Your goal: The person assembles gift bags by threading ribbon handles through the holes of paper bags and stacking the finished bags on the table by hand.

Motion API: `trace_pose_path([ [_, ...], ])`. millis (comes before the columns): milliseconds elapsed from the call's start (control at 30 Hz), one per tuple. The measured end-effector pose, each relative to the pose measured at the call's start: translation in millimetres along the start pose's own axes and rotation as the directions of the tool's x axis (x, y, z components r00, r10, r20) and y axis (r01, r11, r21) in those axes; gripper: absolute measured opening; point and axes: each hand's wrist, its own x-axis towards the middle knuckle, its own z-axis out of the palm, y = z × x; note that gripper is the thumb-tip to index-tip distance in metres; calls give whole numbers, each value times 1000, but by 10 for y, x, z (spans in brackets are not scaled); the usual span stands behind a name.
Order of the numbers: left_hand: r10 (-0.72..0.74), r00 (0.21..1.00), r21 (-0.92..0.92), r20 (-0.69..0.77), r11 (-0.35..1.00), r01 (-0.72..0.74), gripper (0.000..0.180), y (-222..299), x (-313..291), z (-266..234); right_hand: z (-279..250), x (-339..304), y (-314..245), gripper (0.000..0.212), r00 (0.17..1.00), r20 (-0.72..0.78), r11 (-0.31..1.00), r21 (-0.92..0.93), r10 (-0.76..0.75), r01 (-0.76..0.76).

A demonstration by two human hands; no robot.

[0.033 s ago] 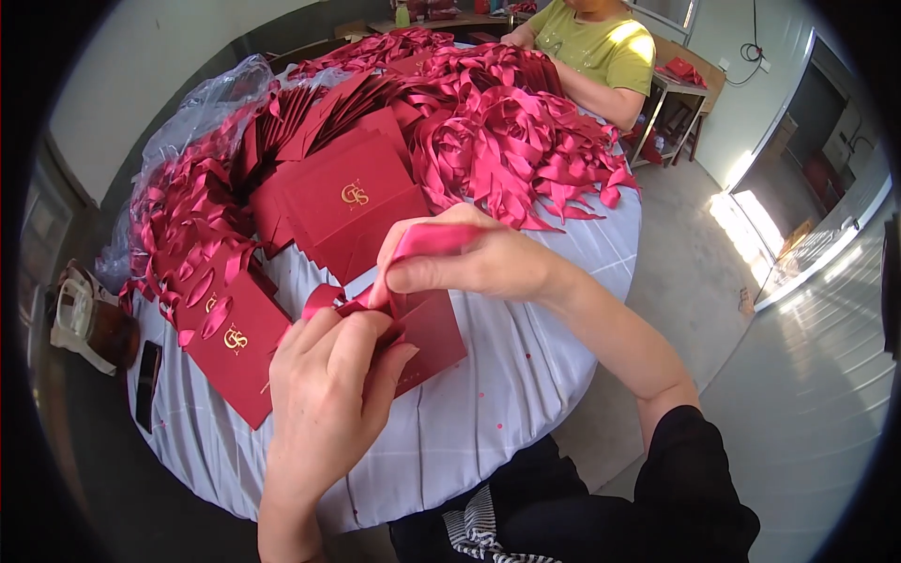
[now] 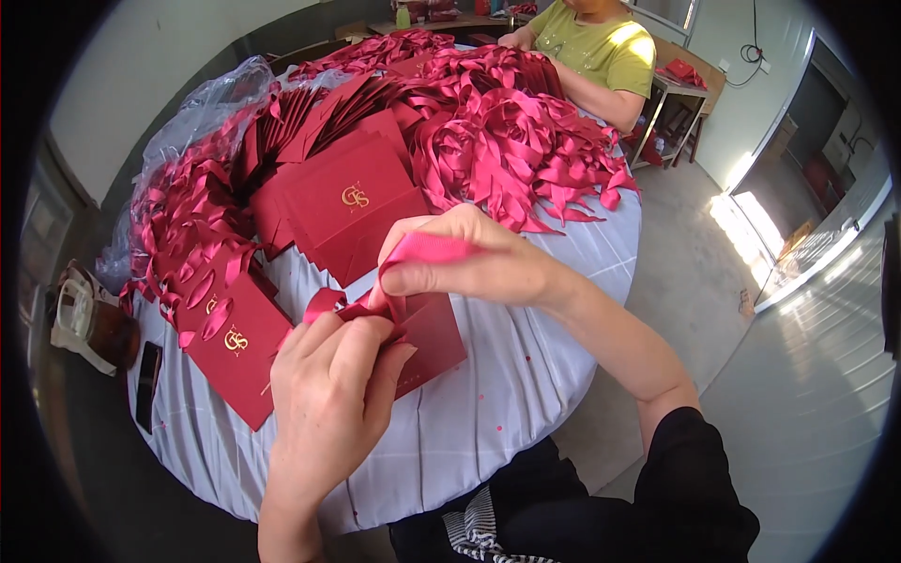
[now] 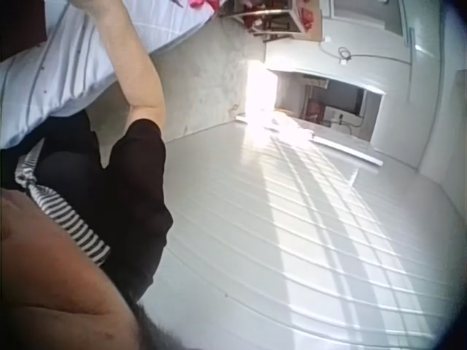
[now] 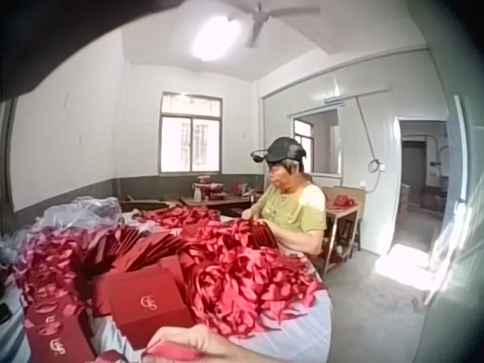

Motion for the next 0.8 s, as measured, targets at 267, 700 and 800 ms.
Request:
trace_pose_path([
  [267, 19, 1000, -21, 0, 1000, -19, 17, 41, -4, 13, 118, 55, -27, 14, 983, -139, 972, -182, 124, -148],
  [700, 75, 996, 47, -48, 996, -73, 21, 36, -36, 30, -24, 67, -217, 46, 884, 115, 871, -267, 454, -413],
  [800, 104, 992, 36, -70, 994, -102, 20, 38, -44, 28, 49, 82, -209, 33, 898, 144, 908, -6, 416, -420],
])
